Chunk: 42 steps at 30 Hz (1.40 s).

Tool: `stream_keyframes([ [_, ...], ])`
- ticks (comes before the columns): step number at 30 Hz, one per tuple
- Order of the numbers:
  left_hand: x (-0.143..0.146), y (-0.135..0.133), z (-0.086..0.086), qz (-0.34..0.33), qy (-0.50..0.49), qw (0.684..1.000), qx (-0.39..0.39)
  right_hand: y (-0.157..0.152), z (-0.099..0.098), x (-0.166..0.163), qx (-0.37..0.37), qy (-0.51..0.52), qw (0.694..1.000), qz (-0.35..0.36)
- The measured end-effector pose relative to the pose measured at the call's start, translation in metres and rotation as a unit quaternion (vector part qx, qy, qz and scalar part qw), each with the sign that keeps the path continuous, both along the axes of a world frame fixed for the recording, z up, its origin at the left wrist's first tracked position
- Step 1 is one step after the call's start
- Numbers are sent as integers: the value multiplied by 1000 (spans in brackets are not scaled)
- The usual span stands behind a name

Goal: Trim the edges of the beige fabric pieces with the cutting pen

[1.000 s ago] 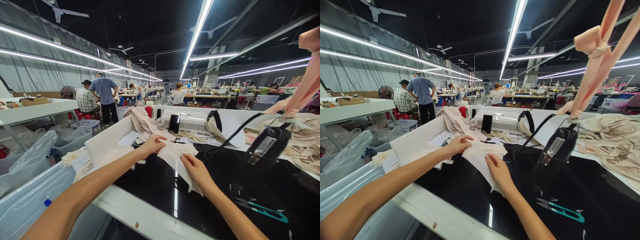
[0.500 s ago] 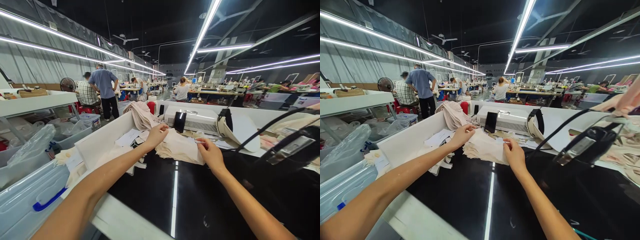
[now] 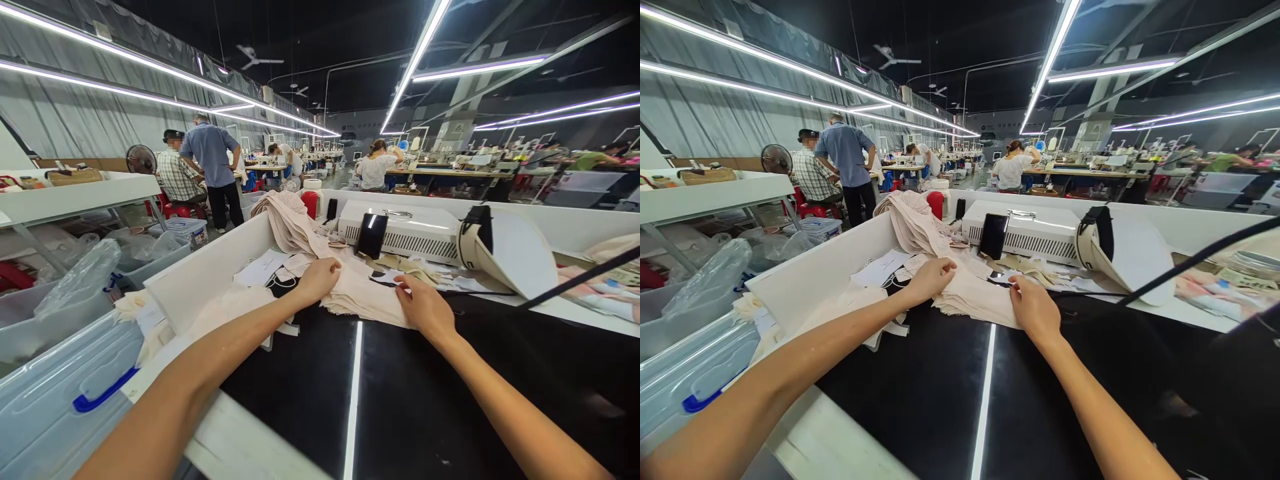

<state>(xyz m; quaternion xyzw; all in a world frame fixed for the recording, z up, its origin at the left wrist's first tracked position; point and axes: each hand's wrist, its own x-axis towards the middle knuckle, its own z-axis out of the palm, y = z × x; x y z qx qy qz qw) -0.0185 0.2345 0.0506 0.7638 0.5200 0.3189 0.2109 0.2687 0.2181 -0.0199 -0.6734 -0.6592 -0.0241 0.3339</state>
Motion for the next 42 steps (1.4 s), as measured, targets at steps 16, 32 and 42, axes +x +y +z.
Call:
stream_keyframes([
  [16, 4, -10, 10, -62, 133, 987, 67, -25, -11, -7, 67, -160, 975, 139],
  [32, -148, -44, 21, 88, 241, 963, -82, -97, -22, -37, 89, -35, 961, 261],
  [42, -170, -76, -12, 110, 161, 978, -76, -126, -40, -57, 16, 42, 956, 291],
])
